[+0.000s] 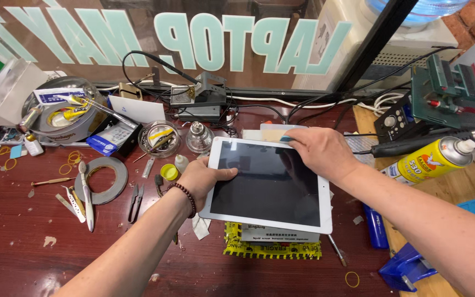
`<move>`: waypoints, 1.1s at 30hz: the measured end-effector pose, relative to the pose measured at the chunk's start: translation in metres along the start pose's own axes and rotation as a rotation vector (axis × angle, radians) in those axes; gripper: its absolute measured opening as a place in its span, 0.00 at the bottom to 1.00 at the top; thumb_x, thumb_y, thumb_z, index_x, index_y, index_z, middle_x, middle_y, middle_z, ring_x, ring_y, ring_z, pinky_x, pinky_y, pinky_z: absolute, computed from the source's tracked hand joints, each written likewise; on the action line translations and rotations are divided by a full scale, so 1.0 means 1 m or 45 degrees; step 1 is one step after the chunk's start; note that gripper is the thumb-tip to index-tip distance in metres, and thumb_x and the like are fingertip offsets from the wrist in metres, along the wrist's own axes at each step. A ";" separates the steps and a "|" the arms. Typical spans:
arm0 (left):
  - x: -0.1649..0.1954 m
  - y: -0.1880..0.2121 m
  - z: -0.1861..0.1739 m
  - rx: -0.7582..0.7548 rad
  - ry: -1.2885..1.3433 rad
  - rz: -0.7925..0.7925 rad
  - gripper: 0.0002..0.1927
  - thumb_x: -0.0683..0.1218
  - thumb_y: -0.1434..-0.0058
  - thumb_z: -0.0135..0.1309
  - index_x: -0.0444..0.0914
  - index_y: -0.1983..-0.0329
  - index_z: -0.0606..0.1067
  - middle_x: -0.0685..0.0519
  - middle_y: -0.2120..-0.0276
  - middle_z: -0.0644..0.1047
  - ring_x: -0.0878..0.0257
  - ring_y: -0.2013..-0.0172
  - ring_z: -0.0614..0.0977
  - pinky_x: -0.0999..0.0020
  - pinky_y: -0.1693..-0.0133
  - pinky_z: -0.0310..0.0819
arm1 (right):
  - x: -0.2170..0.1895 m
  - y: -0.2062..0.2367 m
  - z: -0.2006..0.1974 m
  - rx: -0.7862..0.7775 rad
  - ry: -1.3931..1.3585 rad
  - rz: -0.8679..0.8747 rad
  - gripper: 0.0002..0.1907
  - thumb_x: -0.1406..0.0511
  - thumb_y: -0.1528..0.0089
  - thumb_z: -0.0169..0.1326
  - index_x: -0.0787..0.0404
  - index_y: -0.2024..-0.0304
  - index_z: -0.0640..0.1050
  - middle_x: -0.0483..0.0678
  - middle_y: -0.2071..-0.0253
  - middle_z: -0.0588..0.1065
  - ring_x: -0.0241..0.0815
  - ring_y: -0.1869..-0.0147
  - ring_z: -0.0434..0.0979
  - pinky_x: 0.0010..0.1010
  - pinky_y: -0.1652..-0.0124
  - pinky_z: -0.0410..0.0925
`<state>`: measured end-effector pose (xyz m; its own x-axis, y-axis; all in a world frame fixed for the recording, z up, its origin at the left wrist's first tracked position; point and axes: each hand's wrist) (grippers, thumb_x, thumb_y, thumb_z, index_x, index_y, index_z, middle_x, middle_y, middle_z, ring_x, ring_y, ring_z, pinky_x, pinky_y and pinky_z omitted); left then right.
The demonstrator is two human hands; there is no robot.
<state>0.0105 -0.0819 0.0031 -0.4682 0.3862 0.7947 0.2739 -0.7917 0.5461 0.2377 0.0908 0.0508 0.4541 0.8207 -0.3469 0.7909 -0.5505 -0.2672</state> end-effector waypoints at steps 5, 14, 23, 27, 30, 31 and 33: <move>0.005 0.004 0.005 0.060 -0.044 -0.064 0.15 0.35 0.44 0.61 0.33 0.53 0.77 0.45 0.60 0.84 0.56 0.64 0.86 0.56 0.61 0.85 | 0.001 -0.028 0.001 -0.141 -0.030 0.269 0.14 0.63 0.41 0.60 0.54 0.53 0.83 0.57 0.64 0.81 0.60 0.58 0.80 0.46 0.56 0.72; 0.007 0.007 0.003 0.013 -0.051 -0.054 0.15 0.35 0.44 0.61 0.33 0.52 0.77 0.45 0.60 0.83 0.56 0.64 0.85 0.56 0.61 0.85 | -0.010 -0.011 0.026 0.152 0.040 -0.140 0.09 0.64 0.39 0.58 0.57 0.57 0.83 0.52 0.62 0.82 0.55 0.57 0.82 0.42 0.54 0.74; 0.010 0.008 0.006 0.051 -0.084 -0.065 0.14 0.36 0.44 0.62 0.32 0.54 0.77 0.44 0.61 0.83 0.56 0.64 0.86 0.57 0.61 0.85 | -0.011 -0.057 0.021 -0.268 -0.178 0.226 0.13 0.62 0.42 0.60 0.56 0.55 0.83 0.55 0.62 0.81 0.56 0.58 0.82 0.44 0.55 0.73; 0.009 0.009 0.005 0.101 -0.076 -0.082 0.14 0.36 0.44 0.62 0.31 0.55 0.77 0.44 0.61 0.83 0.56 0.64 0.86 0.57 0.60 0.85 | -0.003 -0.029 0.017 -0.078 -0.078 0.007 0.12 0.63 0.40 0.59 0.56 0.54 0.83 0.56 0.63 0.81 0.58 0.57 0.81 0.45 0.55 0.73; 0.007 0.008 0.004 0.111 -0.091 -0.073 0.13 0.36 0.44 0.62 0.31 0.55 0.77 0.45 0.61 0.83 0.56 0.64 0.86 0.57 0.61 0.85 | 0.012 -0.004 0.002 0.031 0.113 -0.134 0.10 0.63 0.39 0.58 0.57 0.56 0.82 0.55 0.65 0.80 0.57 0.58 0.80 0.46 0.56 0.72; 0.006 0.008 0.003 0.114 -0.077 -0.072 0.14 0.36 0.44 0.62 0.31 0.55 0.77 0.45 0.61 0.83 0.56 0.64 0.86 0.57 0.61 0.85 | 0.016 0.002 -0.002 0.042 0.125 -0.146 0.11 0.64 0.40 0.58 0.58 0.55 0.82 0.55 0.65 0.80 0.58 0.58 0.80 0.46 0.57 0.72; 0.004 0.007 0.003 0.107 -0.061 -0.072 0.14 0.36 0.45 0.62 0.31 0.54 0.77 0.45 0.61 0.83 0.56 0.64 0.86 0.57 0.61 0.85 | 0.022 0.010 -0.008 0.066 0.139 -0.144 0.12 0.64 0.40 0.58 0.58 0.55 0.82 0.54 0.65 0.80 0.57 0.59 0.80 0.46 0.59 0.72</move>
<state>0.0127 -0.0840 0.0108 -0.4445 0.4530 0.7728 0.3187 -0.7263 0.6090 0.2594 0.1048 0.0478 0.4078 0.8879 -0.2128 0.8183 -0.4588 -0.3462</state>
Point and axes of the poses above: each hand's wrist, its own y-axis away from the middle knuckle, its own z-axis out of the palm, x = y × z
